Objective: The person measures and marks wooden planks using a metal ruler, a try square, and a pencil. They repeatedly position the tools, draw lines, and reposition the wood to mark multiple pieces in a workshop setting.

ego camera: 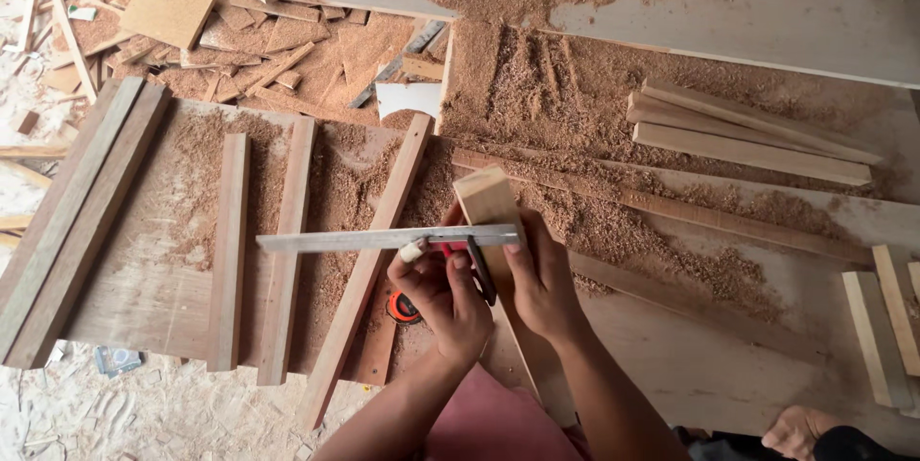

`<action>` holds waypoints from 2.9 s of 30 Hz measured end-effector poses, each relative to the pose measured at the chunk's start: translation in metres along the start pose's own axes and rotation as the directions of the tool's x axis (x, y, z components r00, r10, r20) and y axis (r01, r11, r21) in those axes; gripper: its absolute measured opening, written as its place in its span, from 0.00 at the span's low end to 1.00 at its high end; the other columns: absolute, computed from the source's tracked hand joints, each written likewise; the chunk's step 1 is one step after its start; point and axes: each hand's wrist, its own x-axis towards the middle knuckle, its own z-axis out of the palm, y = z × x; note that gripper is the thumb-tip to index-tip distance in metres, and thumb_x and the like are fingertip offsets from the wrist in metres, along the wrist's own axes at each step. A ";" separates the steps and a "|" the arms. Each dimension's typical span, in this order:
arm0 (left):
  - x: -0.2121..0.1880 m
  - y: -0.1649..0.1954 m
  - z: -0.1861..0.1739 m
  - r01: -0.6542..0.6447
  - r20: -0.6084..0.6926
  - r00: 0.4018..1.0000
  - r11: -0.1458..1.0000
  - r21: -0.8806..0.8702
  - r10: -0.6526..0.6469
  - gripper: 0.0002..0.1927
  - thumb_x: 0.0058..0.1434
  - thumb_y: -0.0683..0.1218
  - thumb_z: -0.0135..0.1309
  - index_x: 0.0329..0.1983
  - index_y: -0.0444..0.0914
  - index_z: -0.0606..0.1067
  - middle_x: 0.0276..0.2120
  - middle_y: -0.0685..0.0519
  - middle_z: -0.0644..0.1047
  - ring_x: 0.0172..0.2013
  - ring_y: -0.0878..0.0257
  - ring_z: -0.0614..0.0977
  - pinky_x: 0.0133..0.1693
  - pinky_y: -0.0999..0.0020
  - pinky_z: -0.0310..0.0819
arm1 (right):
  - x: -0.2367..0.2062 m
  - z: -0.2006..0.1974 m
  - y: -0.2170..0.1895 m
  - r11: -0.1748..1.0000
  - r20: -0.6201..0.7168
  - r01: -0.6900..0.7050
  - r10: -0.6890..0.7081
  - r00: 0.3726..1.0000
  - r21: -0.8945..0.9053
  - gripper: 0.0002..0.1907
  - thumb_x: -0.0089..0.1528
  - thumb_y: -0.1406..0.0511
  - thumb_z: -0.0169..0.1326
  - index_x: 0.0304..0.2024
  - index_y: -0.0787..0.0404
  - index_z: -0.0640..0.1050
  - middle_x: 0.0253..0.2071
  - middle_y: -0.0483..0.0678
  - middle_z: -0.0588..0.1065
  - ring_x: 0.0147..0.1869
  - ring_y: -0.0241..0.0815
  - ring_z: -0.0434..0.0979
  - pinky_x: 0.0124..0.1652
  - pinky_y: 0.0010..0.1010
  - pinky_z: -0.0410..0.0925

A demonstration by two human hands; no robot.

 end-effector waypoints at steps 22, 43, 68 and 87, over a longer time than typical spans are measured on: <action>0.003 0.033 -0.002 0.024 -0.122 0.993 0.991 0.132 -0.008 0.19 0.73 0.36 0.54 0.60 0.39 0.60 0.50 0.51 0.74 0.46 0.68 0.79 0.51 0.74 0.75 | -0.019 0.003 -0.031 0.992 0.002 -0.035 0.035 0.999 0.120 0.21 0.67 0.57 0.56 0.54 0.66 0.72 0.38 0.50 0.82 0.39 0.37 0.84 0.39 0.27 0.75; 0.009 0.021 -0.007 0.006 -0.141 0.990 0.986 0.167 0.018 0.20 0.72 0.38 0.54 0.60 0.37 0.58 0.53 0.48 0.74 0.48 0.65 0.81 0.51 0.71 0.78 | -0.018 0.012 -0.017 0.974 0.074 -0.101 0.087 0.993 0.202 0.20 0.67 0.62 0.56 0.58 0.65 0.70 0.44 0.53 0.82 0.44 0.39 0.86 0.42 0.29 0.80; 0.006 -0.094 -0.267 0.287 -0.076 0.866 0.367 0.885 -0.493 0.22 0.69 0.46 0.58 0.60 0.38 0.63 0.46 0.39 0.83 0.42 0.51 0.87 0.42 0.58 0.82 | -0.086 0.077 0.204 0.746 0.656 0.585 -0.273 0.704 -0.317 0.46 0.61 0.64 0.61 0.77 0.46 0.53 0.55 0.56 0.76 0.53 0.49 0.77 0.52 0.38 0.74; 0.016 -0.138 -0.200 -0.155 0.092 0.656 -0.014 0.988 -0.749 0.31 0.66 0.56 0.60 0.62 0.38 0.61 0.35 0.42 0.83 0.31 0.44 0.85 0.28 0.50 0.79 | -0.140 0.072 0.229 0.613 0.584 0.508 -0.091 0.807 -0.606 0.32 0.67 0.59 0.51 0.73 0.55 0.62 0.56 0.57 0.73 0.57 0.52 0.73 0.56 0.45 0.66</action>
